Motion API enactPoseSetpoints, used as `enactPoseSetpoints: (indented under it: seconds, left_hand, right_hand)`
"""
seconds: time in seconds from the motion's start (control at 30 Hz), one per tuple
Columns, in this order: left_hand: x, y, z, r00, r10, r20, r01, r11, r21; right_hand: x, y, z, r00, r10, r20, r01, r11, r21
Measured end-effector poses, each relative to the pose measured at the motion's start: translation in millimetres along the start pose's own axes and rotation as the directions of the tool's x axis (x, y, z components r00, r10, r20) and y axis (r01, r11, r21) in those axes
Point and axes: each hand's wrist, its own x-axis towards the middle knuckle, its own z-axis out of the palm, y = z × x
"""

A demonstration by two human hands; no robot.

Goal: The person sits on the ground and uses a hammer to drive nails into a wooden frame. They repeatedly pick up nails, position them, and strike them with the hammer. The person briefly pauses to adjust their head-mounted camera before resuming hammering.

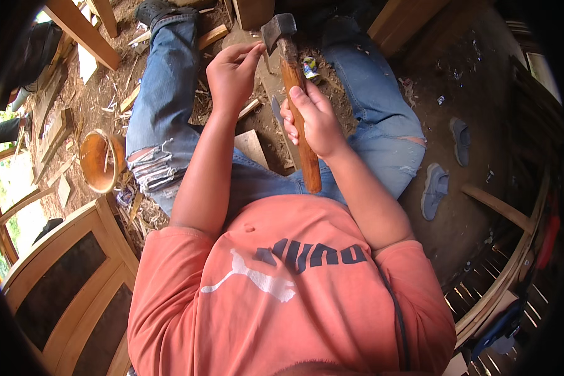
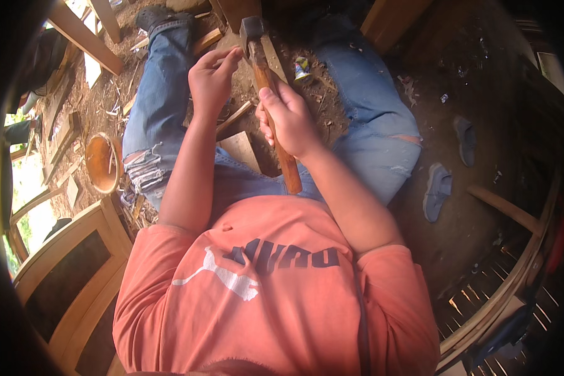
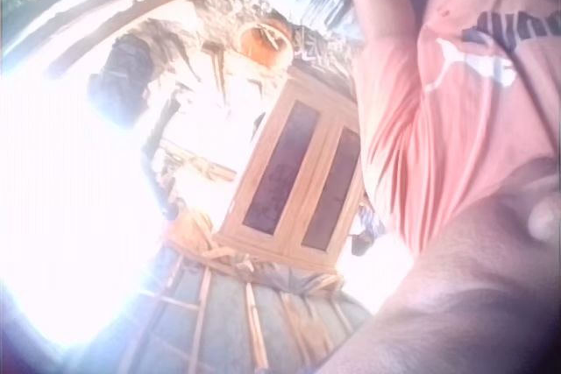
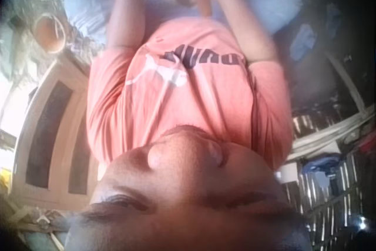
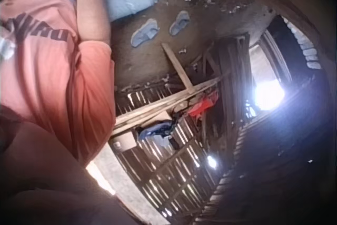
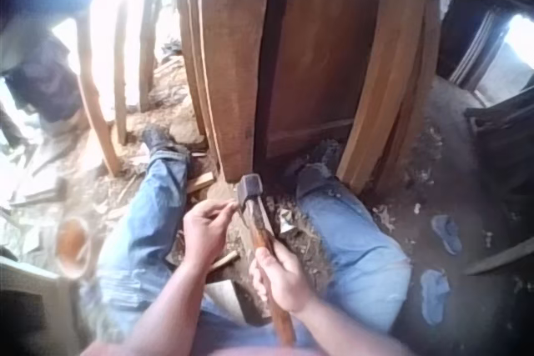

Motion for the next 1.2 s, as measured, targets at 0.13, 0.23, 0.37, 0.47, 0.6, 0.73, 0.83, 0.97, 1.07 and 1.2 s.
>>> enactPoseSetpoints:
  seconds: [0.13, 0.23, 0.37, 0.47, 0.6, 0.73, 0.83, 0.97, 1.07, 1.2]
  left_hand:
    - [-3, 6, -3, 0.996, -0.087, -0.017, 0.087, 0.996, -0.005]
    - [1, 9, 0, 0.999, -0.051, -0.007, 0.051, 0.999, 0.008]
    - [-3, 8, 1, 1.000, 0.016, -0.018, -0.015, 0.997, 0.080]
    - [-4, 13, 1, 0.995, 0.099, -0.025, -0.094, 0.987, 0.132]
    - [-5, 12, -4, 0.971, 0.240, 0.013, -0.237, 0.948, 0.213]
    - [-4, 20, -3, 0.946, 0.321, 0.051, -0.323, 0.913, 0.250]
    - [-5, 19, 0, 0.976, 0.215, 0.040, -0.219, 0.959, 0.180]
    - [-2, 12, -3, 0.989, -0.118, 0.089, 0.124, 0.989, -0.075]
    - [5, 4, -6, 0.948, -0.248, 0.201, 0.281, 0.946, -0.158]
    - [9, -3, -10, 0.924, -0.294, 0.243, 0.349, 0.910, -0.225]
  right_hand:
    - [8, 5, -1, 0.995, 0.101, -0.019, -0.100, 0.995, 0.027]
    - [5, 0, -5, 1.000, -0.011, -0.009, 0.011, 1.000, 0.007]
    - [2, 4, -8, 1.000, -0.004, 0.022, 0.003, 0.998, 0.055]
    - [2, 5, -6, 1.000, 0.012, 0.011, -0.013, 0.997, 0.077]
    - [0, -7, -2, 1.000, -0.009, -0.009, 0.009, 0.996, 0.085]
    - [2, 0, -4, 1.000, 0.014, -0.001, -0.014, 0.994, 0.105]
    - [3, 1, -5, 1.000, 0.009, 0.006, -0.009, 0.994, 0.110]
    - [-4, -8, 1, 0.999, -0.019, 0.026, 0.017, 0.996, 0.083]
    - [-4, -7, 2, 0.999, -0.024, 0.033, 0.022, 0.997, 0.070]
    - [1, -1, 1, 0.999, -0.006, 0.035, 0.004, 0.998, 0.064]
